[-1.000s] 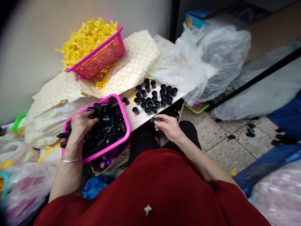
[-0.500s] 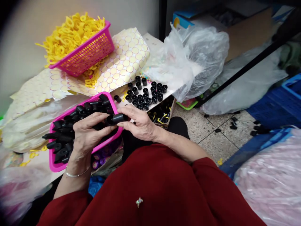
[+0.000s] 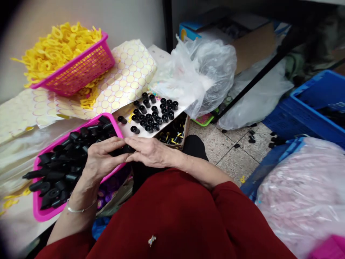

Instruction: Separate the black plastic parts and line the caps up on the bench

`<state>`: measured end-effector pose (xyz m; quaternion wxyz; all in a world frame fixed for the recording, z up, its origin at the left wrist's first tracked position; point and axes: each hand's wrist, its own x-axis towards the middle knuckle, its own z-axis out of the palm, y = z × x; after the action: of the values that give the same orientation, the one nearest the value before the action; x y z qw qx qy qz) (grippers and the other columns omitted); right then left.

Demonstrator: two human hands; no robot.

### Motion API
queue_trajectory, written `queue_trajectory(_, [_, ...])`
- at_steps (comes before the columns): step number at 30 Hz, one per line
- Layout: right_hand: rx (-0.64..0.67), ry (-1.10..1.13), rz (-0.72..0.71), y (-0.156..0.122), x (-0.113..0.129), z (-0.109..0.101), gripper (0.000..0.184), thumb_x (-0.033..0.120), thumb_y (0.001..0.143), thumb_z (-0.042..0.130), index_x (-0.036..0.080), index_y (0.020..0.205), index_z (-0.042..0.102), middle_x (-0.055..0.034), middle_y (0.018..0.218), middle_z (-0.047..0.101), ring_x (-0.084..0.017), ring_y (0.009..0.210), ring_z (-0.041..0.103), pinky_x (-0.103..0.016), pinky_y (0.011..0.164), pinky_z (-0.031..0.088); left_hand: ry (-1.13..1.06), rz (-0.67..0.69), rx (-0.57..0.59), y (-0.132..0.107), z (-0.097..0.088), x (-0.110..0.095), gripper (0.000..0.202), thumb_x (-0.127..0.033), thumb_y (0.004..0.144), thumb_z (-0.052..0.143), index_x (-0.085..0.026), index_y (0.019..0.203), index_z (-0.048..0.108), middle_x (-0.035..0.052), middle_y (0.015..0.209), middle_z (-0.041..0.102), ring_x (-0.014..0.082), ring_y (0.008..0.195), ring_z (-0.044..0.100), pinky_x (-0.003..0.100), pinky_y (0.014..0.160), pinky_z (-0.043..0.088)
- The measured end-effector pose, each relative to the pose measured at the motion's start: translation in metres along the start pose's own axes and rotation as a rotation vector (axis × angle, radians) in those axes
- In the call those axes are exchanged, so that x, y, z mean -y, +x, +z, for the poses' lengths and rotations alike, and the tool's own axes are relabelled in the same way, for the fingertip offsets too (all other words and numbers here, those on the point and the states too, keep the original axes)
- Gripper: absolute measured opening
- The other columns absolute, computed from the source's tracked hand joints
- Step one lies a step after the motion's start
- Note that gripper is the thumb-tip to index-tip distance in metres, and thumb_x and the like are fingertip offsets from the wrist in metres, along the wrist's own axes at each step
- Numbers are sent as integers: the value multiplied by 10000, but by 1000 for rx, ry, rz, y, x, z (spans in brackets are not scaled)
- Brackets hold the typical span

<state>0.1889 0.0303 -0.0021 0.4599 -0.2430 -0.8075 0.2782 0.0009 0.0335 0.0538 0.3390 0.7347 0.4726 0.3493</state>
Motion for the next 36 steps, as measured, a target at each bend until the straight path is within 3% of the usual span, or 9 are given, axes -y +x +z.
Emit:
queue_trajectory(3, [20, -24, 72, -6, 2, 7, 589, 337, 932, 578, 115, 1448, 403, -197, 1415, 514, -244, 1373, 467, -382, 1108, 456, -5, 24, -55, 2, 10, 9, 226, -263, 608, 844, -257, 829, 802, 11, 780, 723, 174, 692, 648, 267, 681, 538])
queue_trajectory(8, [-187, 49, 160, -23, -12, -1, 402, 296, 956, 525, 152, 1331, 546, -131, 1193, 624, -179, 1109, 623, -313, 962, 535, -36, 24, -92, 4, 22, 6, 345, -293, 536, 898, -276, 864, 793, 25, 863, 737, 201, 777, 664, 296, 750, 541])
queue_trajectory(12, [-462, -98, 416, -42, -50, -30, 314, 315, 893, 594, 189, 1179, 628, -79, 1049, 649, -178, 919, 633, -337, 873, 540, -115, -169, -188, -3, 33, -8, 343, -299, 548, 898, -280, 867, 773, 7, 840, 717, 179, 782, 630, 285, 760, 522])
queue_trajectory(15, [-594, -258, 632, -54, -86, -50, 298, 307, 831, 630, 170, 1095, 641, -60, 930, 636, -152, 683, 564, -340, 764, 529, -314, -355, -120, -10, 60, -3, 341, -308, 583, 879, -257, 896, 753, 9, 830, 706, 165, 761, 620, 267, 707, 519])
queue_trajectory(18, [-563, -378, 722, -60, -116, -58, 316, 294, 801, 632, 159, 1086, 631, -63, 899, 628, -156, 642, 525, -362, 768, 512, -333, -417, -100, -13, 98, 25, 382, -318, 598, 861, -232, 941, 716, 17, 835, 682, 173, 776, 620, 291, 738, 522])
queue_trajectory(23, [-501, -441, 709, -54, -145, -53, 451, 279, 811, 581, 150, 1240, 533, -126, 1081, 621, -195, 734, 584, -418, 812, 531, 134, -294, -526, -6, 143, 84, 473, -433, 713, 732, -159, 1083, 623, 79, 920, 640, 232, 876, 633, 393, 837, 524])
queue_trajectory(28, [-459, -554, 644, -50, -157, -42, 690, 225, 764, 551, 145, 1415, 338, -205, 1392, 452, -318, 1254, 500, -520, 1044, 439, 345, -262, -703, -3, 150, 109, 801, -507, 761, 700, -59, 1364, 424, 287, 1334, 493, 376, 1290, 489, 505, 1042, 439])
queue_trajectory(32, [-397, -649, 657, -53, -163, -36, 940, 283, 708, 617, 123, 1499, 135, -236, 1548, 236, -385, 1451, 232, -614, 1147, 263, 323, -405, -615, -1, 146, 115, 1078, -548, 705, 753, -32, 1487, 219, 344, 1514, 275, 435, 1453, 242, 575, 1154, 280])
queue_trajectory(36, [-283, -603, 696, -55, -161, -38, 1138, 414, 674, 704, 155, 1526, -4, -229, 1578, 173, -401, 1457, 200, -629, 1136, 267, 248, -520, -539, 15, 138, 122, 1216, -528, 580, 851, -58, 1496, 204, 327, 1534, 258, 440, 1461, 215, 570, 1161, 277])
